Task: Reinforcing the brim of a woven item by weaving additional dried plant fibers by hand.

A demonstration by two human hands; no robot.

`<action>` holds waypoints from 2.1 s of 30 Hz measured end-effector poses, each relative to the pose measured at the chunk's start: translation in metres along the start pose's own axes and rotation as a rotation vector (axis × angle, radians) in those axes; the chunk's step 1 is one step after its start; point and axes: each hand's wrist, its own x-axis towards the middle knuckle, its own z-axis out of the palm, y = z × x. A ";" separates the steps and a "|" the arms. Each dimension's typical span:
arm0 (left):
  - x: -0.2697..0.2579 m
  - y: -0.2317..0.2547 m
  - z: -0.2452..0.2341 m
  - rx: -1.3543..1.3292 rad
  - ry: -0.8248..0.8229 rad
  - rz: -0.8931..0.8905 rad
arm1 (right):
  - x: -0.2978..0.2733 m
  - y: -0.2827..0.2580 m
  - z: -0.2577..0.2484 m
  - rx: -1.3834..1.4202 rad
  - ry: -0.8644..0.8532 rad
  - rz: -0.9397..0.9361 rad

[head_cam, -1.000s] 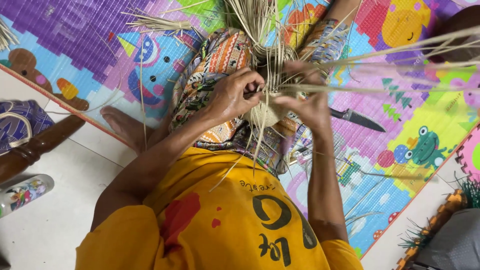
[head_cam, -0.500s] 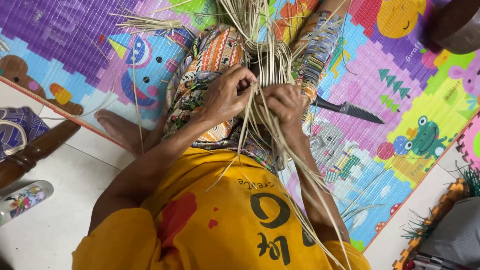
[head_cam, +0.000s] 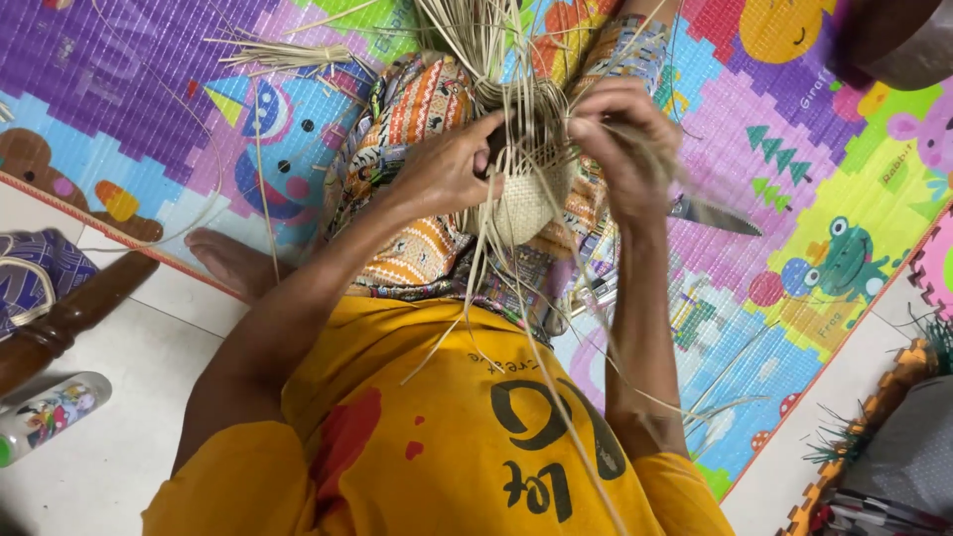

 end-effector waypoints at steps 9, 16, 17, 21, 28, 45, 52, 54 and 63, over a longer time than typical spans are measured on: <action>-0.013 0.014 -0.007 0.224 -0.057 0.330 | -0.034 0.016 0.012 -0.262 -0.221 0.471; -0.025 0.010 0.014 0.050 0.299 0.364 | -0.059 0.043 0.029 -0.444 -0.010 0.054; -0.023 0.007 0.018 0.054 0.335 0.391 | -0.068 0.053 0.031 -0.479 0.069 -0.181; -0.019 0.000 0.026 -0.034 0.346 0.384 | -0.086 0.073 0.032 -0.464 0.120 -0.224; -0.018 0.002 0.027 -0.044 0.315 0.318 | -0.080 0.098 0.016 -0.707 0.074 -0.391; -0.017 0.018 0.019 -0.015 0.280 0.279 | -0.064 0.053 0.010 -0.531 -0.086 -0.150; -0.026 0.042 0.010 0.024 0.283 0.204 | -0.037 0.031 0.017 -0.414 -0.075 -0.058; -0.023 0.038 0.011 0.013 0.270 0.214 | -0.046 0.026 0.018 -0.379 -0.085 -0.036; -0.015 0.034 0.012 0.043 0.271 0.252 | -0.060 0.046 0.008 -0.419 -0.053 0.002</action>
